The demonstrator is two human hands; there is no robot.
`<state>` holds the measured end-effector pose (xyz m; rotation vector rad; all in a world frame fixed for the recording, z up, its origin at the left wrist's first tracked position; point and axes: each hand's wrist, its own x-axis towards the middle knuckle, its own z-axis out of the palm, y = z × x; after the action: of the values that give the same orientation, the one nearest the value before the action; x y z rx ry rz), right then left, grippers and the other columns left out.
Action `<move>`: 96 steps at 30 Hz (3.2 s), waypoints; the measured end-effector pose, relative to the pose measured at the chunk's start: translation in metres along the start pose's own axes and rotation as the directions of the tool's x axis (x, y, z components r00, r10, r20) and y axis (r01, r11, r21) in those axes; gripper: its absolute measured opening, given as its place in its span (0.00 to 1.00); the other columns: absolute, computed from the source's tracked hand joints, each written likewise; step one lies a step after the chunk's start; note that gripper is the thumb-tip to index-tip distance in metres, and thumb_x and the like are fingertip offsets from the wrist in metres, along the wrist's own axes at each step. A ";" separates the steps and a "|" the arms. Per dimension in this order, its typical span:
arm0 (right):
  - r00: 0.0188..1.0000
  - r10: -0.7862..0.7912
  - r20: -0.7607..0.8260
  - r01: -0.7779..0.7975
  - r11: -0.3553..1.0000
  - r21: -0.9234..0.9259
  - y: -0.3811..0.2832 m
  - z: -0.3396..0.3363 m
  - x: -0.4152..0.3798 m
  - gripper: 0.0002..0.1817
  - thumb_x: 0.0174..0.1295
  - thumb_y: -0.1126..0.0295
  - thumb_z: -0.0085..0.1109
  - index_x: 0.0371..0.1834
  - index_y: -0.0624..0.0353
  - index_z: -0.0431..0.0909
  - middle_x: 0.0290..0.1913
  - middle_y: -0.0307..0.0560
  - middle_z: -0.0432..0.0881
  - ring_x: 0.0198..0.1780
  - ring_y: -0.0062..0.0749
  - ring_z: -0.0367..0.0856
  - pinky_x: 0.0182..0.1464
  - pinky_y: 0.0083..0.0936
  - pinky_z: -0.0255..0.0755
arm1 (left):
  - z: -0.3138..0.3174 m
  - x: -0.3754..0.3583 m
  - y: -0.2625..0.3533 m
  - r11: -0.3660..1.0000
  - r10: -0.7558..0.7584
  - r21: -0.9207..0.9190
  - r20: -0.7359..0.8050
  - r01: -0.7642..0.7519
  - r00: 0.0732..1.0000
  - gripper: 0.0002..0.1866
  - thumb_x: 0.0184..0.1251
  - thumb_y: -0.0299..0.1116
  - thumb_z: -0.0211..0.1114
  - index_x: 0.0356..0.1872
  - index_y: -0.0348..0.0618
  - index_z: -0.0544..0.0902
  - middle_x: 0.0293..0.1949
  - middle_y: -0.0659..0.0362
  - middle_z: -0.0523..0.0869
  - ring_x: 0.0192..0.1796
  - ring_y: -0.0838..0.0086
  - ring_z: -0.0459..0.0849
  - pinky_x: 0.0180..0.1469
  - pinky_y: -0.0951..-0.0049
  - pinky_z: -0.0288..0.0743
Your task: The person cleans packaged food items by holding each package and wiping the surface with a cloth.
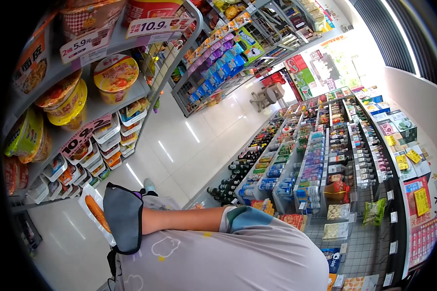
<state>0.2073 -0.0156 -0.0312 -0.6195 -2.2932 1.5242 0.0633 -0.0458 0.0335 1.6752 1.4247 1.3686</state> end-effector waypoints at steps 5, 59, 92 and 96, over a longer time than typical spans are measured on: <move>1.000 -0.006 0.016 0.006 1.000 0.010 0.007 0.007 -0.005 0.20 0.64 0.66 0.63 0.57 0.61 0.76 0.56 0.53 0.77 0.58 0.42 0.75 0.63 0.33 0.67 | 0.004 -0.002 0.000 1.000 0.001 -0.006 -0.003 -0.001 1.000 0.19 0.74 0.38 0.53 0.60 0.38 0.73 0.47 0.52 0.78 0.49 0.66 0.78 0.60 0.61 0.71; 0.999 -0.006 -0.047 0.009 0.999 0.044 0.021 0.031 -0.017 0.18 0.65 0.67 0.63 0.56 0.61 0.76 0.55 0.51 0.78 0.57 0.38 0.75 0.61 0.32 0.68 | -0.001 -0.015 0.007 0.999 0.020 -0.037 -0.062 -0.023 0.998 0.18 0.68 0.34 0.57 0.53 0.33 0.79 0.46 0.46 0.82 0.50 0.59 0.80 0.62 0.55 0.72; 0.998 0.015 0.069 -0.016 1.000 0.008 0.015 0.005 -0.023 0.23 0.65 0.62 0.62 0.62 0.58 0.75 0.62 0.53 0.76 0.67 0.45 0.71 0.71 0.38 0.59 | -0.104 -0.076 -0.005 0.986 -0.166 -0.052 -0.449 0.160 0.878 0.05 0.67 0.26 0.63 0.32 0.38 0.78 0.33 0.56 0.80 0.37 0.69 0.76 0.46 0.68 0.72; 0.972 0.148 0.180 -0.174 0.975 0.136 0.000 -0.001 -0.012 0.26 0.65 0.60 0.63 0.65 0.58 0.73 0.66 0.52 0.74 0.68 0.45 0.69 0.72 0.38 0.57 | -0.087 -0.077 -0.022 0.822 -0.562 -0.235 -0.181 0.519 0.807 0.10 0.75 0.31 0.57 0.43 0.34 0.82 0.33 0.60 0.83 0.34 0.81 0.74 0.39 0.77 0.70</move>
<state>0.2184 -0.0212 -0.0312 -0.6720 -2.2664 1.8740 -0.0195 -0.1288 0.0174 0.8942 1.6940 1.3344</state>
